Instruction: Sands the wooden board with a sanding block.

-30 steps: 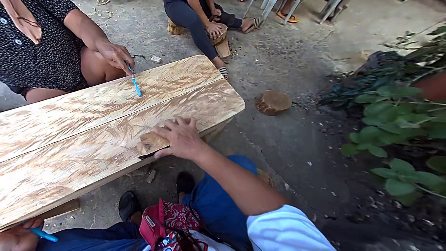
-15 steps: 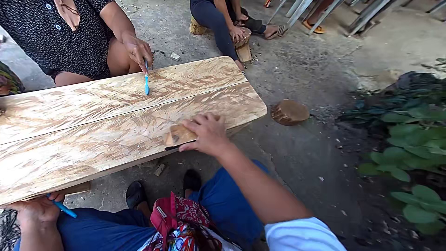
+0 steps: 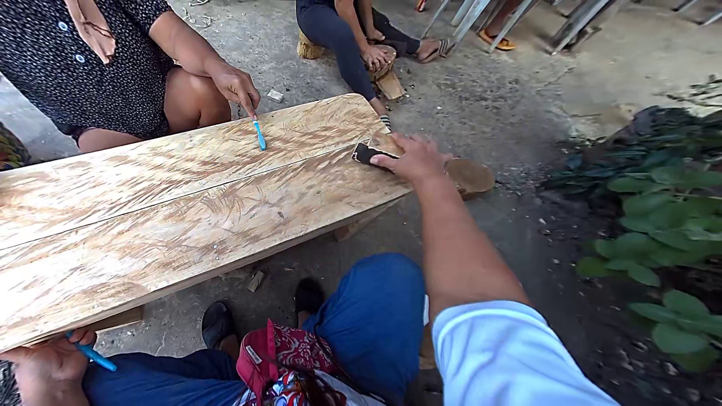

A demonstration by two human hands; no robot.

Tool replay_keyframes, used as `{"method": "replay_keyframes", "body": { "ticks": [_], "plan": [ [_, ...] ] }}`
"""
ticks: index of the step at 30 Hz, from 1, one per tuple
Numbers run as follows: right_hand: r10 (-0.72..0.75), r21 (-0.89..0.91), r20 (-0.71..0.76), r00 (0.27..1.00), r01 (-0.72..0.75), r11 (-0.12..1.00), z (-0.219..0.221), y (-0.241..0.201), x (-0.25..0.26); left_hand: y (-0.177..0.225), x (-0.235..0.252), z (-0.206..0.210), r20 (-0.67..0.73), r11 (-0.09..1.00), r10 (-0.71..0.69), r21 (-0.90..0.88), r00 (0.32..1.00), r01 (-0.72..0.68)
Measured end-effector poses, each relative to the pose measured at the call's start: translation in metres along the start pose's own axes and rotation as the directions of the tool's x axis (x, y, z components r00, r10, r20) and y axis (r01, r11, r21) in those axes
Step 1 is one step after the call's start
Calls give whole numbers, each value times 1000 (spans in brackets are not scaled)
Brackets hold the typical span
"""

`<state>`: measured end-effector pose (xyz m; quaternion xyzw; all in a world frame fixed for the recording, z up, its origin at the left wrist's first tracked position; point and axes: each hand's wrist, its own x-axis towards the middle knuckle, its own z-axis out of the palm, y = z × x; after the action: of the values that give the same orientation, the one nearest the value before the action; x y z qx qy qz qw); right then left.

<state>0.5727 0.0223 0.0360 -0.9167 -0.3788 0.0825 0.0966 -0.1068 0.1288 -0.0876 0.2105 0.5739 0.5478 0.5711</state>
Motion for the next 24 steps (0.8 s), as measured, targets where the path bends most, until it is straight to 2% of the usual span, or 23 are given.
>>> {"method": "replay_keyframes", "body": {
  "ticks": [2,4,7,9,10,12,15,19,21,22,24],
  "plan": [
    [-81,16,9,997,81,997,5,-23,-7,0,1,0,-7,1000,3,1,1000,-3],
    [-315,24,-18,949,315,949,22,-65,-28,0,-2,7,-15,1000,8,-7,1000,-8],
    [-620,22,-4,785,620,785,53,-142,-82,2,-6,11,-47,1000,18,-8,999,-19],
    [-725,47,62,686,724,689,58,-175,-105,0,-4,13,-70,1000,21,-5,997,-22],
    [-739,56,100,666,738,672,55,-180,-105,0,-4,14,-91,1000,23,-3,996,-24],
    [-711,58,116,694,710,702,48,-169,-90,1,-7,17,-111,999,31,-7,993,-32],
    [-566,35,44,823,565,824,31,-109,-37,1,-9,15,-73,999,34,1,997,-34],
    [-202,0,8,979,202,979,4,-12,30,1,-9,12,-53,1000,28,-7,998,-29],
    [-22,6,-13,1000,22,1000,-3,8,40,1,-6,10,-61,1000,17,-22,998,-18],
    [18,10,-17,1000,-18,1000,-4,8,39,0,-4,8,-57,999,14,-28,998,-16],
    [-5,10,-19,1000,6,1000,2,-6,27,-1,-2,8,-52,999,27,-27,998,-29]
  ]
}}
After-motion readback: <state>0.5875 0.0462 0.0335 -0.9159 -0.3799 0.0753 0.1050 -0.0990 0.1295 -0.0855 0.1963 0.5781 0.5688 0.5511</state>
